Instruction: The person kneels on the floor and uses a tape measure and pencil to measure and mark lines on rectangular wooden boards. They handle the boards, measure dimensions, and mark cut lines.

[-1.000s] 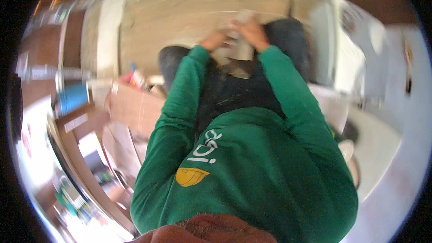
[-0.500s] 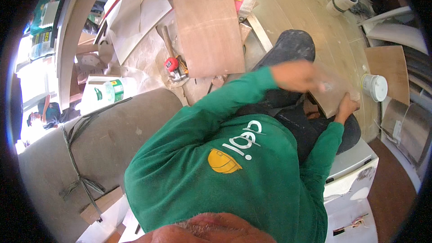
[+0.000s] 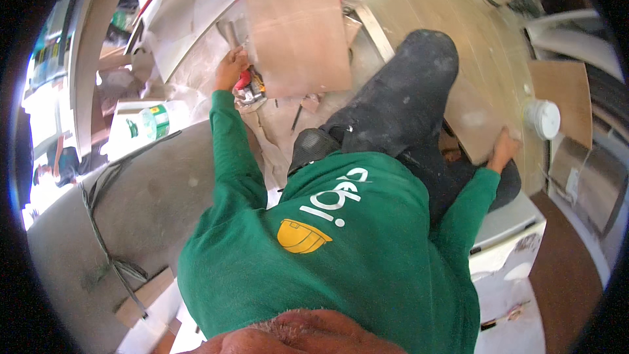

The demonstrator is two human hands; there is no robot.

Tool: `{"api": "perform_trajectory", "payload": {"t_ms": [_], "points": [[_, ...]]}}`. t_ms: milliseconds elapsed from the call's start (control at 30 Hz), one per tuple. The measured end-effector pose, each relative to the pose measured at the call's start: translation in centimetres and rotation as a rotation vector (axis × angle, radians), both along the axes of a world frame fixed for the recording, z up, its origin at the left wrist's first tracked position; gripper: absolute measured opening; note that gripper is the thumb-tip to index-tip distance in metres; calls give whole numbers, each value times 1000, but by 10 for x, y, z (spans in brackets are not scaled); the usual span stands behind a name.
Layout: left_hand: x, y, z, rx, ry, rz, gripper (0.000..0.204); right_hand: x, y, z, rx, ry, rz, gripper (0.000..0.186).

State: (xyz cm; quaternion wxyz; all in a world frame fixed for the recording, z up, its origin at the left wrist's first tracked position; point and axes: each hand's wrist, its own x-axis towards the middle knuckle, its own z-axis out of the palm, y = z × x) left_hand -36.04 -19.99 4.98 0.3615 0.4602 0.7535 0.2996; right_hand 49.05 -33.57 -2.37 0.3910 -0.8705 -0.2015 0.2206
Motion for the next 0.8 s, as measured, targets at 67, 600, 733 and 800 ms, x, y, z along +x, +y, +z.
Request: {"api": "perform_trajectory", "payload": {"t_ms": [67,600,733,800], "points": [[38,21,-18,-58,203,-175,47,3,-10,-4,88,53,74,52],[2,54,-41,-312,-197,-263,54,-36,-13,54,310,138,-136,40],[7,43,-33,-313,-308,-154,56,-29,-17,93,566,296,-197,45],[14,45,-16,-234,-215,-76,54,-18,-17,107,661,303,-220,55]]}}
